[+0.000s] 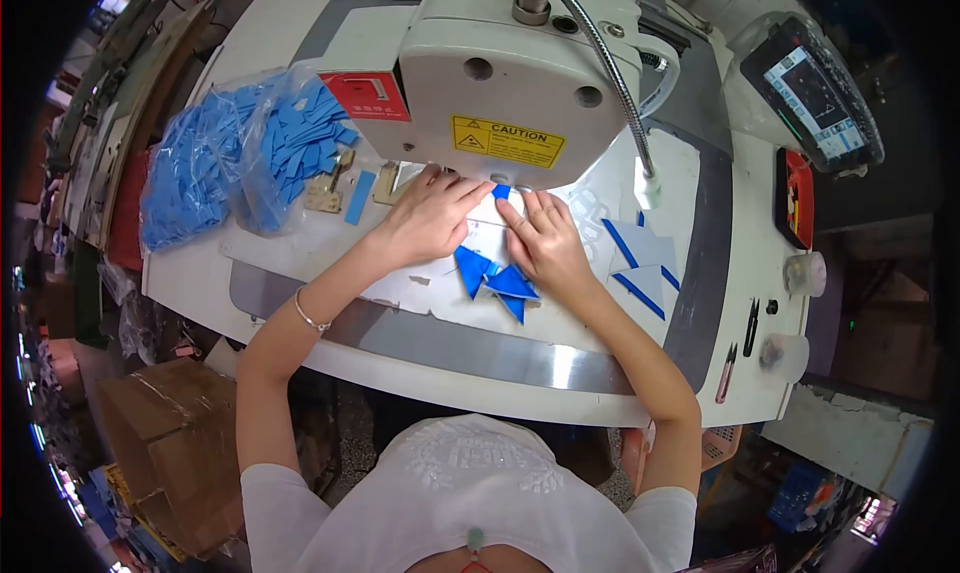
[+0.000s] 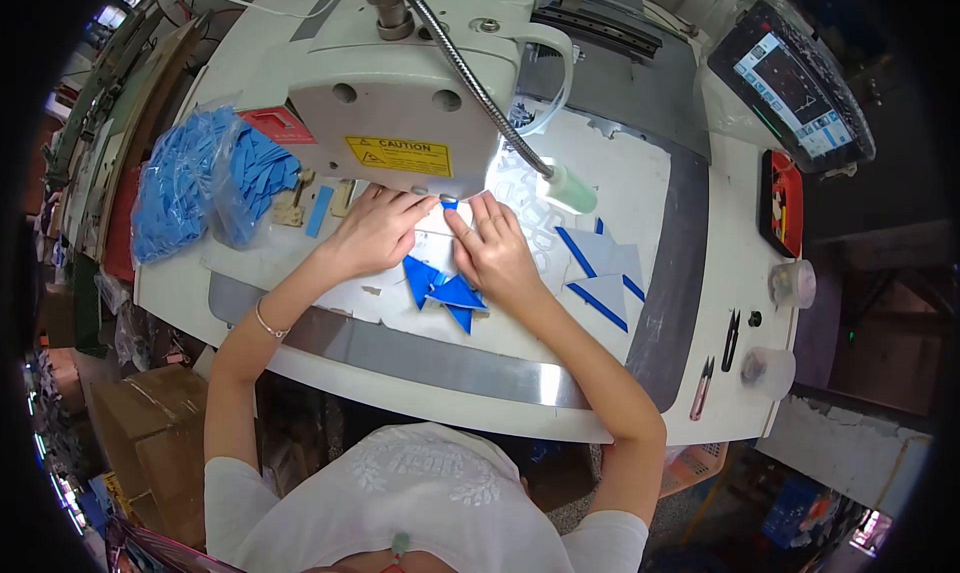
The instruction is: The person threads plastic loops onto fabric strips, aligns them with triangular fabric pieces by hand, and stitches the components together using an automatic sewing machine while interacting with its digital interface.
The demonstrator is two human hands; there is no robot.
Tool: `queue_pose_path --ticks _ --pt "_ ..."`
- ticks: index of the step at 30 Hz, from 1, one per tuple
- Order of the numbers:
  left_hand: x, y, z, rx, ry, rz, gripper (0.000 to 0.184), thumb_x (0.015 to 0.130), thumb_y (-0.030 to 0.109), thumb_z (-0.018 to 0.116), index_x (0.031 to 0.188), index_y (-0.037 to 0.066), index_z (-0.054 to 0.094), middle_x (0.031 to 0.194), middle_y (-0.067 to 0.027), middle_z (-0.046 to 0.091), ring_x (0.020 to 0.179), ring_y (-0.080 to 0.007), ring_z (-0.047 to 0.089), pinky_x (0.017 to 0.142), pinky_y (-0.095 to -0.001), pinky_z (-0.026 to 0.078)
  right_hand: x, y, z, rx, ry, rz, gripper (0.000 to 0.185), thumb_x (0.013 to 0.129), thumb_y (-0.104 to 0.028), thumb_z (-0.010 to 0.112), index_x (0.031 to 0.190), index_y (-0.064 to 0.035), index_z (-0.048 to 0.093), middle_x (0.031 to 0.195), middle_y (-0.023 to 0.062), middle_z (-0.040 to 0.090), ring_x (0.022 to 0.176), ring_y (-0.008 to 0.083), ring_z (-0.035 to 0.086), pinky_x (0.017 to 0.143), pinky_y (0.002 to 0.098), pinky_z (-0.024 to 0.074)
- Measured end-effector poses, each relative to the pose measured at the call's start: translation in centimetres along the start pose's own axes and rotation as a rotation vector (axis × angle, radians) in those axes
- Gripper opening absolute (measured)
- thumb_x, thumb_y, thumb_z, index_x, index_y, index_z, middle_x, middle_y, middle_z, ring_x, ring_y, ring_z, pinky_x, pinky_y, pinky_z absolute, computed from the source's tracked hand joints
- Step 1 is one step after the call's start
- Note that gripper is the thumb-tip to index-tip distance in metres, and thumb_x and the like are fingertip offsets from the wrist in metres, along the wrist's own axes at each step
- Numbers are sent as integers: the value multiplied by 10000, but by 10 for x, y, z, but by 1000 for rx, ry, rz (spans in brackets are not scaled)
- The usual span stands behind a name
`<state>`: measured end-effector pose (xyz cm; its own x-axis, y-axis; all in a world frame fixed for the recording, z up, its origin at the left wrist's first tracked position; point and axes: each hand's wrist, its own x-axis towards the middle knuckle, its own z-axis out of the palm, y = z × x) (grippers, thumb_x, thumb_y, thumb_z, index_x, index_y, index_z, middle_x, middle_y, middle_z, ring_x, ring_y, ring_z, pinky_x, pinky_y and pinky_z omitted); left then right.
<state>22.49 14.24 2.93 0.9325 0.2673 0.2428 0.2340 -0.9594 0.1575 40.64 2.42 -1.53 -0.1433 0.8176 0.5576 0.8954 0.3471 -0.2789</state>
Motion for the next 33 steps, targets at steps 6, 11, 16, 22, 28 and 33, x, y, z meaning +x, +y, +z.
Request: queue_pose_path --ticks 6,11,16,22,28,33 --pt "-4 6 6 64 -36 10 467 739 94 532 1201 27 536 1177 -104 542 1076 -239 490 982 -409 321 -6 -5 -6 -60 12 -43 393 726 -121 642 1112 -51 608 1124 274 542 1053 402 537 894 457 415" --pt "5 -1 2 11 8 -2 392 757 43 497 1141 38 575 1115 -108 571 1071 -261 497 948 -411 346 4 4 0 -105 33 -58 359 704 -127 651 1054 -47 634 1053 266 581 993 387 571 872 440 432" --pt "16 -16 13 -94 27 -62 337 730 18 515 1044 38 636 1044 -168 577 1004 -331 519 826 -444 410 11 17 0 -77 80 -42 277 680 -116 647 941 -27 665 974 229 624 895 348 620 785 393 483" --pt "11 -7 7 17 -21 -55 382 749 45 502 1120 68 588 1133 -108 580 1069 -294 513 970 -434 334 9 8 -5 -78 220 -27 168 682 -73 628 824 15 649 886 151 659 832 270 646 739 348 498" --pt "3 0 7 -32 64 -117 412 740 28 500 1141 64 587 1147 -85 580 1042 -297 513 989 -432 313 8 4 -20 26 273 24 52 676 -47 629 715 -33 598 731 75 625 673 226 592 683 334 471" --pt "-8 3 5 -241 167 -140 381 745 10 527 1110 61 624 1121 -79 596 1013 -277 513 941 -383 367 -11 -2 -44 38 282 127 39 715 -60 632 703 -50 596 660 53 575 638 225 538 709 347 431"
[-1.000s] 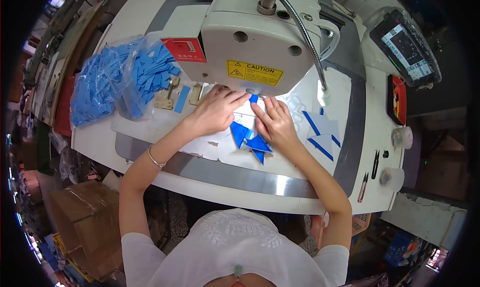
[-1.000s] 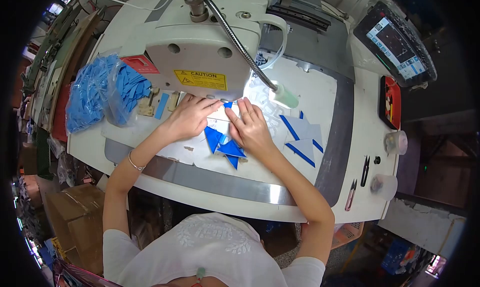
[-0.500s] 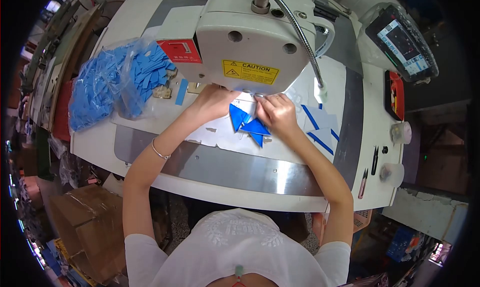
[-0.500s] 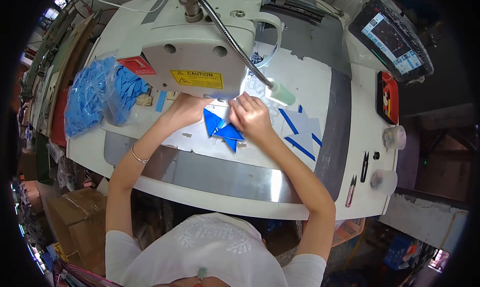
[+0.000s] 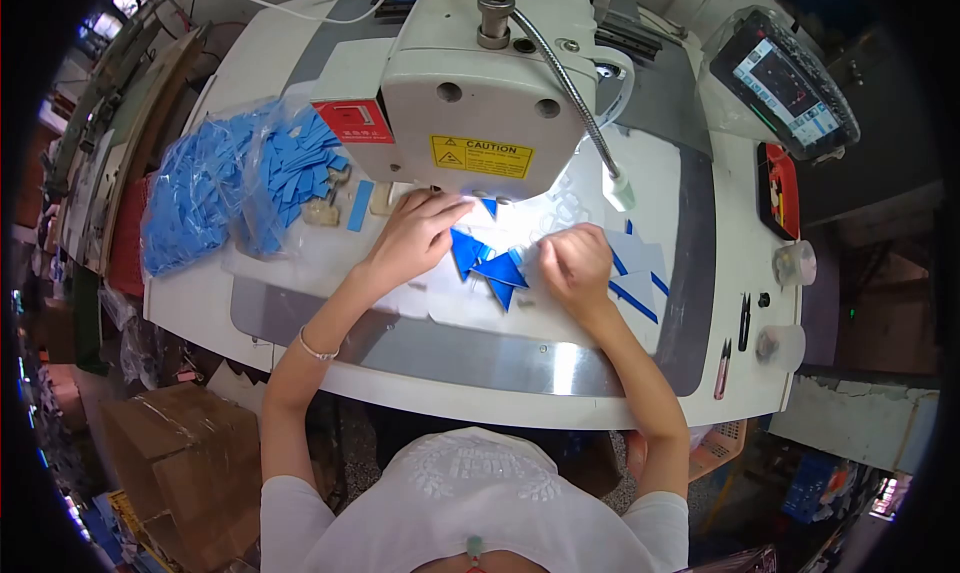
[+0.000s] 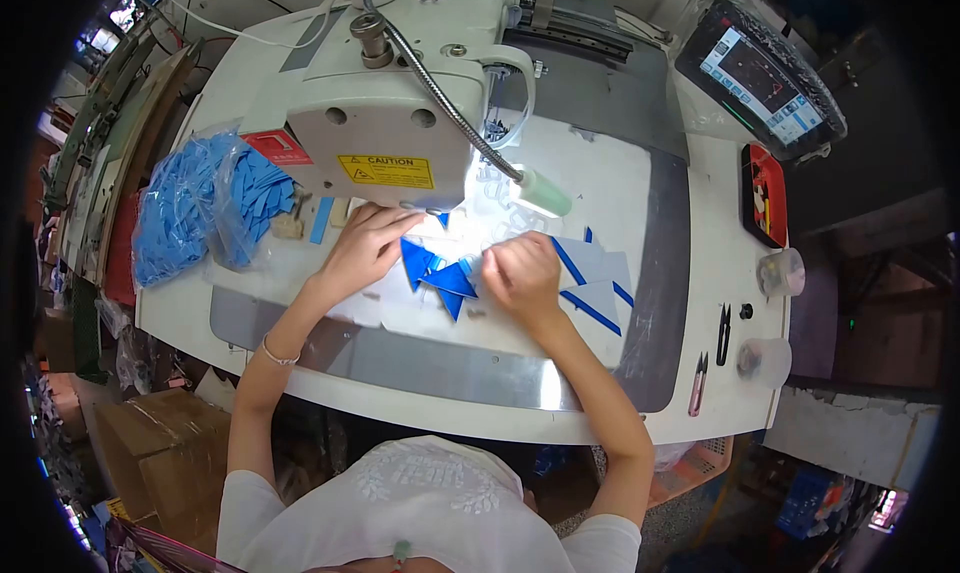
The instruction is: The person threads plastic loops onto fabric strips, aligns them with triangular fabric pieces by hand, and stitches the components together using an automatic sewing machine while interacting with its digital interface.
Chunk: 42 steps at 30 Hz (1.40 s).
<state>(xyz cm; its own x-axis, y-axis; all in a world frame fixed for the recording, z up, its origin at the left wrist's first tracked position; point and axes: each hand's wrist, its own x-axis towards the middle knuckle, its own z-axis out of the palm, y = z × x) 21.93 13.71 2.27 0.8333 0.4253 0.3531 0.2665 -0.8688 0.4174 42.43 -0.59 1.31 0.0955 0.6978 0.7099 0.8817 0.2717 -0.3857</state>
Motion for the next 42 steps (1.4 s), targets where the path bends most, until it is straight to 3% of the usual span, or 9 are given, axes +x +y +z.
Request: queue_pose_path --ticks 6,10,14,18,22,23,25,30,42 --pt "-16 22 -12 -241 -46 -89 333 730 -37 531 1004 72 686 1006 -65 644 934 -235 555 847 -328 442 8 1 -19 13 -66 406 37 742 -116 659 750 -82 648 706 42 602 737 216 500 718 334 376" --pt "-16 37 -7 -309 -54 -75 308 726 -47 536 975 53 688 983 -70 649 881 -214 573 786 -298 468 20 1 5 -173 -106 346 170 737 -227 698 719 -62 664 722 61 616 763 228 500 719 335 358" --pt "-17 42 -2 -616 -144 -291 277 819 -5 517 1056 36 654 1064 -90 630 940 -195 581 819 -291 477 29 6 25 -359 -243 341 272 688 -315 732 694 -52 663 707 70 617 753 234 498 730 343 338" --pt "-16 45 10 -1066 -199 -497 372 909 81 465 1273 4 469 1200 -105 559 1081 -196 542 894 -312 457 43 1 12 229 -338 876 255 716 -267 716 686 -25 643 693 89 608 671 188 562 611 297 408" --pt "-9 62 14 -1526 -172 -591 561 940 149 424 1420 -12 183 1321 -114 458 1201 -191 463 977 -336 396 30 -40 -11 195 -138 595 148 738 -164 689 741 -41 606 748 102 611 733 226 600 642 321 465" --pt "-6 67 13 -1650 -225 -517 566 956 180 427 1424 -1 166 1395 -122 346 1239 -159 406 995 -328 384 20 -46 -12 233 -140 519 141 748 -153 682 760 -40 599 787 96 615 734 230 598 648 327 466" --pt "-3 79 15 -1654 -202 -547 521 961 198 429 1398 -8 235 1330 -106 411 1190 -152 448 987 -329 396 10 -57 -18 274 -113 321 110 767 -102 664 826 -28 607 856 87 630 772 243 607 683 334 475" --pt "-9 72 30 -1602 -225 -555 281 970 217 423 1133 -5 479 1043 -87 603 993 -163 582 865 -291 453 -3 -53 -42 430 -96 509 129 790 -14 626 916 -15 652 906 105 649 846 225 623 735 284 478" --pt "-7 84 28 -1543 -301 -577 291 966 229 427 1118 -3 514 1042 -96 614 949 -142 596 816 -269 472 -8 -52 -43 212 -22 360 113 725 -5 687 833 -36 670 765 60 624 680 183 546 583 276 432"
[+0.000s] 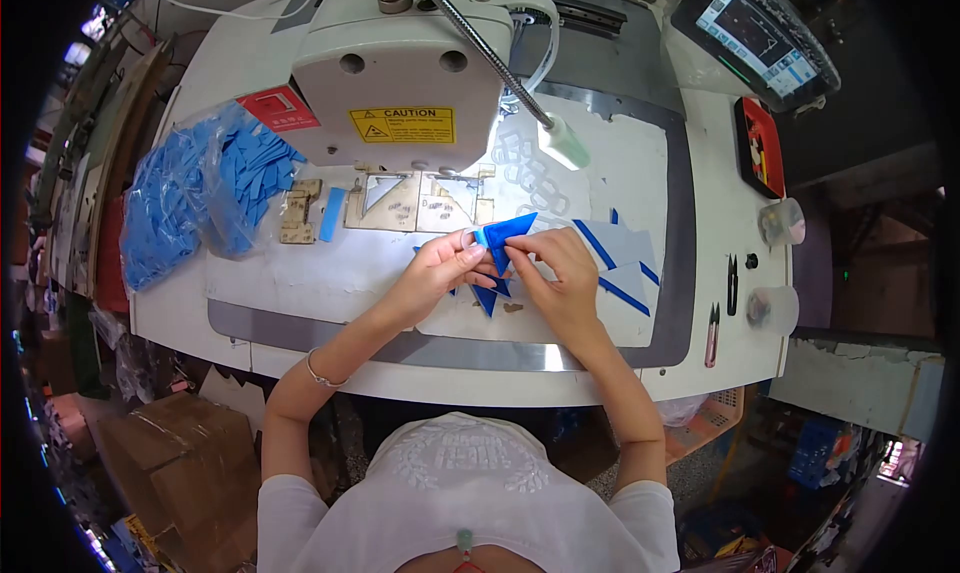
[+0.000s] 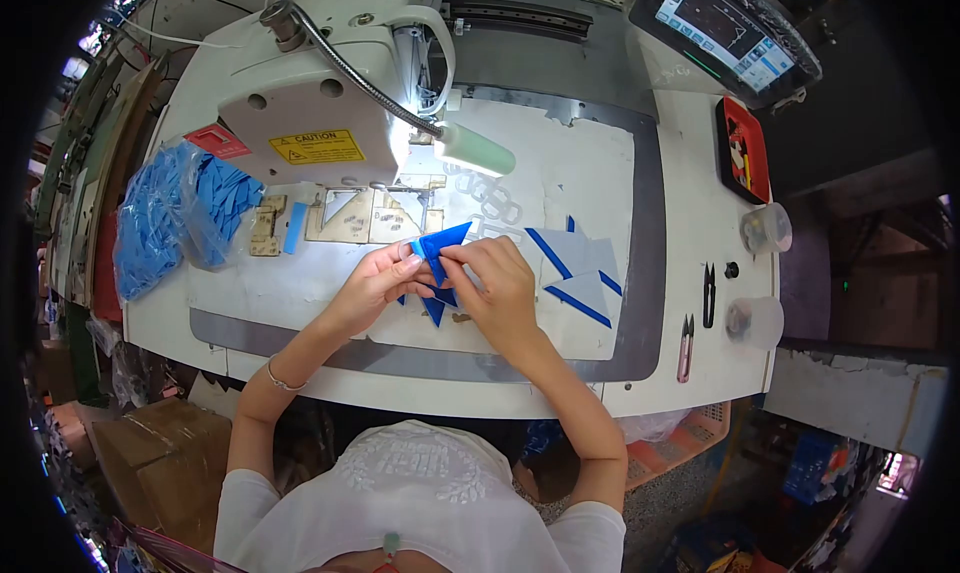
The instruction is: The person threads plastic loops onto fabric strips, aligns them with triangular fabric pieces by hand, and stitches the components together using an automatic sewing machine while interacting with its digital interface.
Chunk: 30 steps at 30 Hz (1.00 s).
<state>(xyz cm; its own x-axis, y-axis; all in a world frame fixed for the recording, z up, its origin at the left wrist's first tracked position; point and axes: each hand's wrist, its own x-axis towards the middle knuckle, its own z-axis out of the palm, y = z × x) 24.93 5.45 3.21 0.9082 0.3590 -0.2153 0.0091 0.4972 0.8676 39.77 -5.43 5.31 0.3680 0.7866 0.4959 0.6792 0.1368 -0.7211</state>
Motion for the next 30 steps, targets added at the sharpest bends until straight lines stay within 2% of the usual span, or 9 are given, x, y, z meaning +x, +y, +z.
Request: queue_pose_path --ticks 7,11,13,16,19,20,21,23,30 --pt "-3 2 15 309 141 156 324 947 158 457 1215 -16 512 960 -78 621 831 -102 580 727 -253 491 -3 -6 14 -19 70 67 77 722 -50 679 795 -46 657 738 50 623 647 193 528 568 288 421" --pt "-8 8 27 834 242 222 320 919 118 486 1217 9 531 817 -112 635 696 -100 582 637 -250 472 -11 -9 17 0 157 140 80 679 -83 676 730 -72 616 678 69 589 610 245 542 533 345 422" --pt "-8 9 32 925 207 280 304 914 111 491 1194 7 549 787 -112 635 677 -100 581 623 -249 469 -18 -7 8 64 70 212 95 713 -66 684 790 -44 633 705 31 602 603 126 527 527 244 421" --pt "-1 1 28 762 109 184 296 916 103 493 1184 -9 551 815 -83 650 691 -111 589 643 -242 475 -24 -13 -31 566 -68 594 55 753 -43 664 796 -30 633 756 2 611 665 54 525 579 224 430" --pt "9 -1 18 508 23 29 314 940 140 461 1184 -41 538 914 -80 654 716 -88 577 665 -215 465 -43 15 -85 -20 424 417 87 770 -38 653 856 -36 637 761 2 621 662 74 541 615 222 434" --pt "10 4 13 431 14 -17 326 947 152 447 1187 -52 530 949 -90 655 727 -82 573 671 -209 460 -64 40 -107 -70 522 649 118 794 -78 640 905 -40 640 841 27 633 750 110 563 688 260 444" --pt "12 8 15 355 16 -34 332 948 182 459 1211 -9 528 905 -48 655 690 -51 550 636 -184 449 -77 55 -131 -430 527 554 206 805 -118 617 984 -16 609 902 123 603 836 239 567 790 343 433" --pt "16 3 4 289 -2 -51 342 951 193 454 1222 -4 522 928 -50 658 683 -46 542 623 -178 443 -114 86 -171 -1031 405 516 346 800 -202 642 1063 9 562 957 157 585 912 319 531 821 404 406" --pt "14 8 -3 103 -22 -57 390 955 242 436 1245 -13 496 988 -89 651 686 -50 539 610 -166 415 -155 117 -194 -980 341 599 190 897 -175 517 949 -3 577 829 164 558 791 303 569 668 391 450"
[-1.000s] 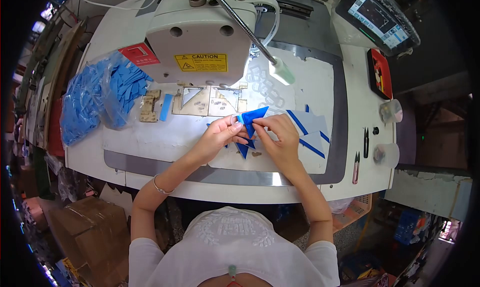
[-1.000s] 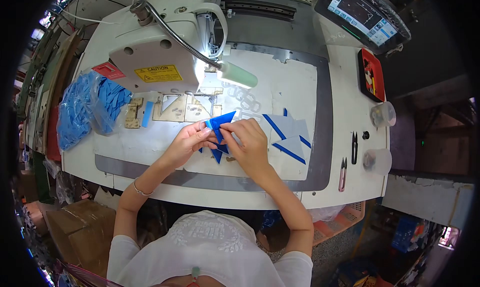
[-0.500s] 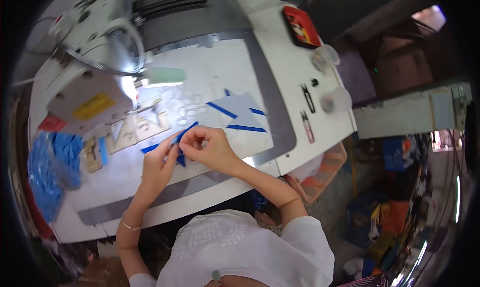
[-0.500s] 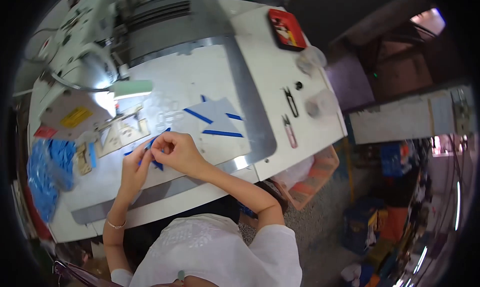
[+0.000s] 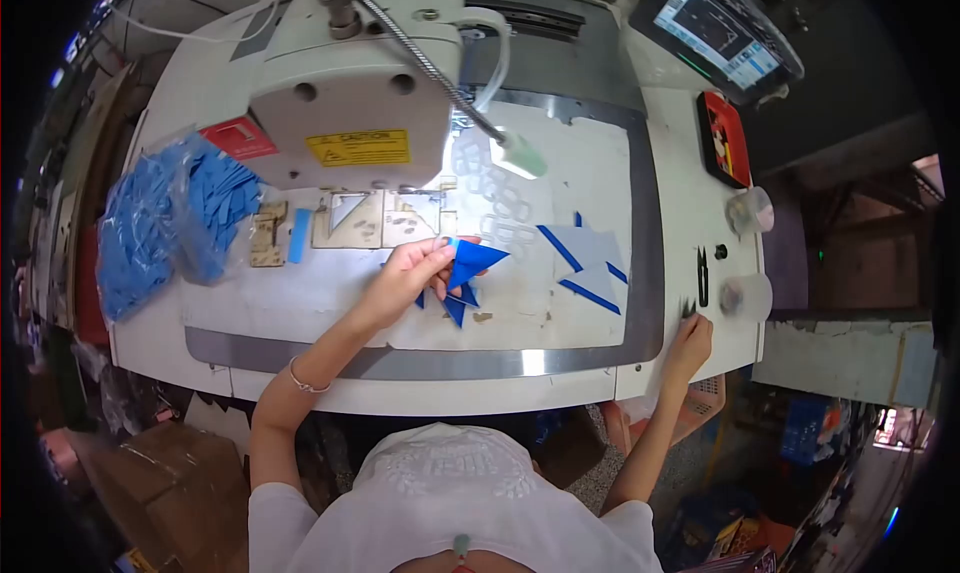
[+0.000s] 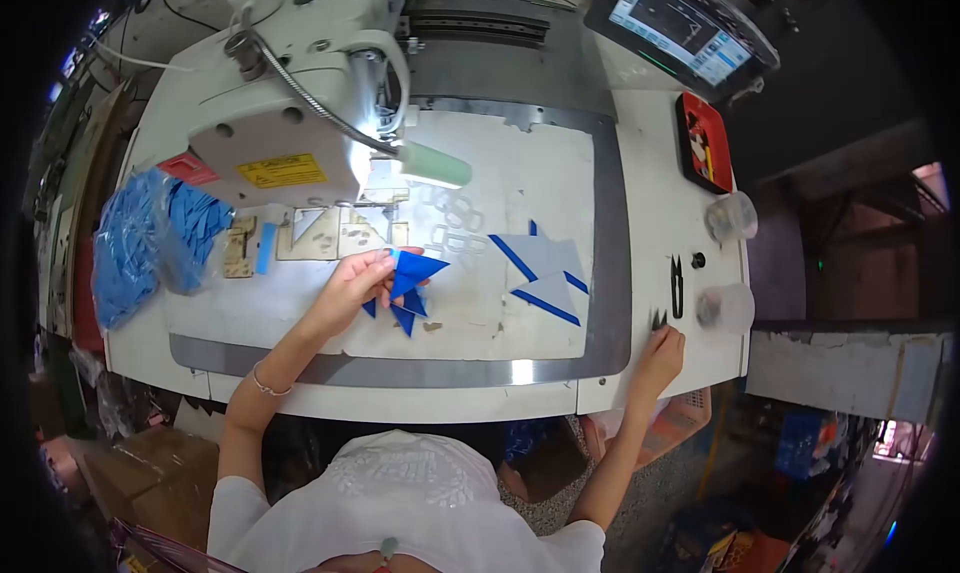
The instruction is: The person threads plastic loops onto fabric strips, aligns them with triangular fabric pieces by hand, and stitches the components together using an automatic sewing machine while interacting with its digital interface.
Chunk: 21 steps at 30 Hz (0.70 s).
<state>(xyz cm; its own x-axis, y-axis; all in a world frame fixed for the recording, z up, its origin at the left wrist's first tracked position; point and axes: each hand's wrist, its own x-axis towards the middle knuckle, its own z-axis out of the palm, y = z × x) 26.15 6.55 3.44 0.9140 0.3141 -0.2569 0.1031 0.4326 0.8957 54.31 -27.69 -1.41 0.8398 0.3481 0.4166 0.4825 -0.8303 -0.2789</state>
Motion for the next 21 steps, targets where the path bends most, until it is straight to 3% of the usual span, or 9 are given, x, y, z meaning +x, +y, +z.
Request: queue_pose_path --ticks 4,7,10,11,14,15,18,21 --pt "-2 -8 -7 3 9 15 373 969 258 412 1221 11 533 853 -33 631 669 -40 545 593 -168 432 8 -39 2 181 4 236 205 919 -171 472 943 -1 584 830 165 555 766 287 568 656 387 446" --pt "-5 -8 -10 -35 31 14 371 966 263 425 1205 5 542 792 -21 604 669 -56 566 580 -172 431 19 -27 18 -154 81 -13 230 904 -217 517 938 -1 588 771 152 574 664 283 560 621 397 444" --pt "-6 -4 -12 -83 23 27 366 963 264 437 1178 -8 552 795 -27 606 682 -66 580 576 -176 433 34 -23 16 -114 260 -174 266 880 -262 560 973 -16 603 809 142 590 732 295 559 665 413 440" --pt "-7 -3 -12 -101 18 31 364 961 264 441 1166 -13 557 796 -29 607 687 -69 585 575 -178 434 41 -17 16 61 150 58 317 858 -309 591 1007 -31 610 889 135 594 856 311 545 742 427 429" --pt "-6 -9 -14 -92 40 13 347 955 268 455 1095 -25 579 803 -39 613 682 -77 592 570 -183 439 60 0 27 -183 136 -90 334 854 -298 584 1056 -33 585 928 127 569 930 315 513 788 427 420" --pt "-6 -8 -13 -99 41 14 340 954 270 458 1067 -25 584 802 -42 615 682 -81 595 569 -184 441 63 1 31 -193 92 7 316 861 -290 573 1024 -19 585 950 130 567 961 325 505 794 430 424" --pt "-7 -4 -11 -109 48 18 328 950 275 467 1003 -22 595 798 -51 621 682 -88 604 565 -187 445 74 2 33 -286 38 -10 272 882 -261 540 976 -10 584 939 142 574 949 326 519 781 435 431" --pt "-7 -8 -13 -102 59 16 325 948 280 470 973 -17 600 793 -56 626 684 -92 611 564 -187 447 86 27 48 -422 58 -75 285 932 -271 465 925 -9 576 817 143 600 779 335 570 697 425 451"
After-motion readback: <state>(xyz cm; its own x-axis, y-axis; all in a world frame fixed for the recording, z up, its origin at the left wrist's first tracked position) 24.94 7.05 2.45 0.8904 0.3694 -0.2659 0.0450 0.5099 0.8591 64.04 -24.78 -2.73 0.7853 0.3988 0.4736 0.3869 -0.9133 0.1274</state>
